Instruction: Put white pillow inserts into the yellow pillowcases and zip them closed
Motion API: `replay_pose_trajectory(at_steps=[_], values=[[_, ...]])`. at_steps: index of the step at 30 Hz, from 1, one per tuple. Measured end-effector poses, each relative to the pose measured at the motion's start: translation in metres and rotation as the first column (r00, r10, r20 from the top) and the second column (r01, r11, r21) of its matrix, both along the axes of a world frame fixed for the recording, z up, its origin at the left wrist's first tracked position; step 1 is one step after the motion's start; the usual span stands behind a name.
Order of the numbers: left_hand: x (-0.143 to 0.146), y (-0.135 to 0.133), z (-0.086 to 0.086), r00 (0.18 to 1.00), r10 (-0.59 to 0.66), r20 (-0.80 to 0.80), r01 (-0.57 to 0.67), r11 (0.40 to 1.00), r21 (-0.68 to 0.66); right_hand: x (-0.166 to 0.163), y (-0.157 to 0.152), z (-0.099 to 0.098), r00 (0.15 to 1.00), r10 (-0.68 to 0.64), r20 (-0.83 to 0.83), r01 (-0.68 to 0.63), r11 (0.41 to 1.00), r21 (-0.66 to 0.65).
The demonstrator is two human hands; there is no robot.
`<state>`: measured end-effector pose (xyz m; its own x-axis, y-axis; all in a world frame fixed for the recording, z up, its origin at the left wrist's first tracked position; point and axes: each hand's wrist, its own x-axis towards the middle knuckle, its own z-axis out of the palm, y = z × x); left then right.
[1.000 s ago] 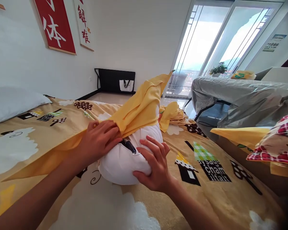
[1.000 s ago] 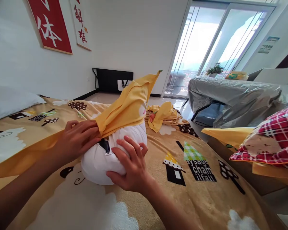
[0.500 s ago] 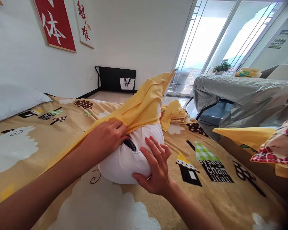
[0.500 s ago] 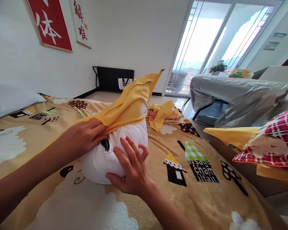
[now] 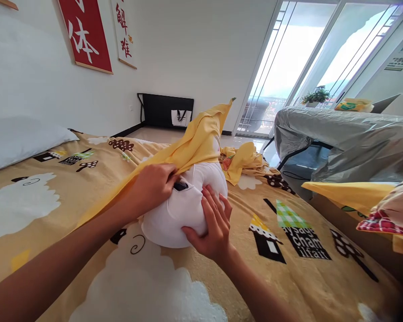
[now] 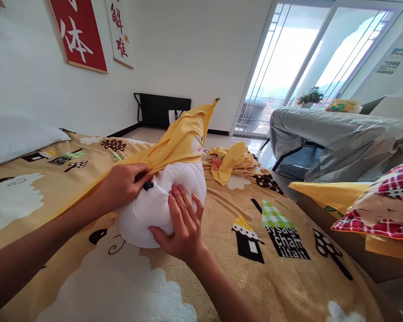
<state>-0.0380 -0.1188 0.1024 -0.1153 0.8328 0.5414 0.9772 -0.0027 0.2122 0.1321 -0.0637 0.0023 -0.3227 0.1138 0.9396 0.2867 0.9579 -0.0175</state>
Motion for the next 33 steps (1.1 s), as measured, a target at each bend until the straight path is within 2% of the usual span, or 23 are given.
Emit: replay_pose_trajectory(at_steps=[4,7,12,16,22,27,30,33], values=[[-0.007,-0.003,-0.004,0.954,-0.049,0.297,0.036,0.998,0.05,-0.005,0.006,0.019,0.98,-0.022,0.199,0.028,0.999,-0.029],[-0.01,-0.005,-0.004,0.936,-0.05,0.349,0.022,0.996,0.082,-0.012,0.008,0.036,0.928,-0.033,0.371,0.064,0.995,-0.072],[-0.013,-0.009,-0.005,0.933,-0.038,0.358,0.005,0.996,0.092,-0.028,0.013,0.062,0.838,0.019,0.546,0.078,0.985,-0.154],[-0.016,-0.013,-0.007,0.971,0.03,0.239,-0.054,0.994,0.095,-0.048,0.017,0.069,0.803,0.01,0.596,0.111,0.98,-0.167],[-0.014,-0.016,-0.021,0.99,0.091,-0.104,-0.077,0.988,0.132,-0.089,0.023,0.052,0.81,-0.071,0.583,0.163,0.981,-0.107],[-0.015,-0.008,-0.031,0.908,0.19,-0.374,-0.125,0.974,0.191,-0.101,0.026,0.036,0.9,-0.097,0.424,0.156,0.982,-0.106],[-0.016,-0.005,-0.03,0.824,0.247,-0.51,-0.131,0.959,0.252,-0.089,0.025,0.034,0.922,-0.106,0.373,0.171,0.974,-0.146],[-0.012,-0.013,-0.03,0.749,0.288,-0.597,-0.084,0.935,0.345,-0.069,0.023,0.033,0.936,-0.082,0.342,0.142,0.978,-0.154]])
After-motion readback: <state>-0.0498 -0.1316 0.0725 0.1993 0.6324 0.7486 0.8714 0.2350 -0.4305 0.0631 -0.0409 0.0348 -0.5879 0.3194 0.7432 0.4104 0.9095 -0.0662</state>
